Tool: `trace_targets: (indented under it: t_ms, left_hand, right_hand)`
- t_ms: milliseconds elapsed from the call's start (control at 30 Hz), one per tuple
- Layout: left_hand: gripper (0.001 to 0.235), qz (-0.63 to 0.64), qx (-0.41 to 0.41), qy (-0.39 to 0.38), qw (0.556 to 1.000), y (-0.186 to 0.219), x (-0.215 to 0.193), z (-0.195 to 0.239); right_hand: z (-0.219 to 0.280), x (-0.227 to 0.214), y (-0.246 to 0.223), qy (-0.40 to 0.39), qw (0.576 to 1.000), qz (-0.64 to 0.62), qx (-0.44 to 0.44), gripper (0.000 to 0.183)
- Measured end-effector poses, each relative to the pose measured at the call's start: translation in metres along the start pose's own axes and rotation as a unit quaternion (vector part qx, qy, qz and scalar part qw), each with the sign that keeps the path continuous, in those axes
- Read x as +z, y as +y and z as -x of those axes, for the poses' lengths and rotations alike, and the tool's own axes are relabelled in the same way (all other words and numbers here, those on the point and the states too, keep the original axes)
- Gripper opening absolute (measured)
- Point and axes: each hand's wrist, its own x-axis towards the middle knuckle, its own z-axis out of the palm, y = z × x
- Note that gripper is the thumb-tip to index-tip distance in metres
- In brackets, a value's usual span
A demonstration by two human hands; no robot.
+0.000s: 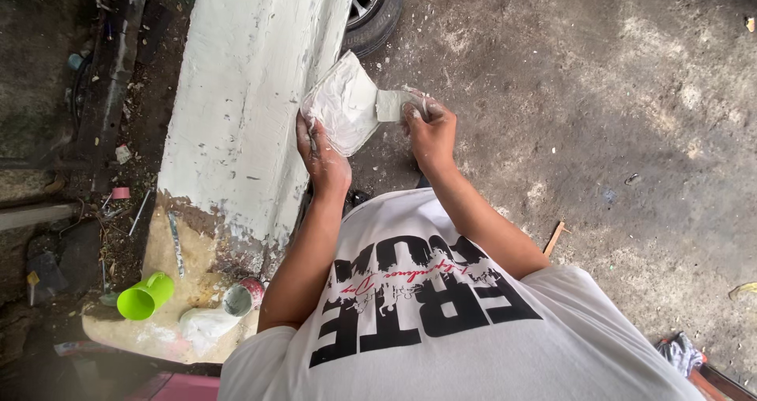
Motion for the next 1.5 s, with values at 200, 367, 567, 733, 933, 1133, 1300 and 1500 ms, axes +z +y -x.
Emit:
trace_targets:
  t_ms: [200, 367, 567, 733, 933, 1133, 1300, 1500]
  left_hand:
    - [0.056, -0.04, 0.025, 0.037, 0.998, -0.025, 0.041, 0.001]
    - [0.055, -0.053, 0.075, 0.093, 0.991, -0.046, 0.079, -0.01]
    - [0.054, -0.074, 0.089, 0.155, 0.981, -0.091, 0.112, -0.016]
    - [0.051, -0.103, 0.115, 0.174, 0.972, -0.125, 0.137, -0.018]
    - [0.038, -0.291, 0.124, 0.175, 0.932, -0.12, 0.14, -0.001]
    - [0.042, -0.222, 0.131, 0.19, 0.947, -0.12, 0.142, 0.001]
    - [0.043, -0.059, 0.089, 0.195, 0.975, -0.132, 0.139, -0.013]
    - [0.047, 0.152, 0.058, 0.268, 0.95, -0.142, 0.144, -0.028]
  right_hand:
    - [-0.036, -0.025, 0.004, 0.014, 1.0, -0.004, -0.021, 0.015]
    - [-0.095, -0.05, 0.004, -0.045, 0.996, -0.045, -0.063, 0.018]
    - [-0.149, -0.068, 0.002, -0.104, 0.993, -0.044, -0.036, 0.02]
    - [-0.182, -0.062, -0.003, -0.159, 0.986, -0.043, -0.012, 0.011]
    - [-0.18, -0.053, 0.004, -0.207, 0.978, -0.031, -0.009, 0.009]
    - [-0.192, -0.046, -0.007, -0.279, 0.957, 0.014, -0.077, 0.011]
    - [-0.201, -0.051, -0.019, -0.402, 0.895, 0.016, -0.194, 0.017]
    - [-0.181, -0.051, -0.015, -0.417, 0.899, 0.048, -0.121, 0.016]
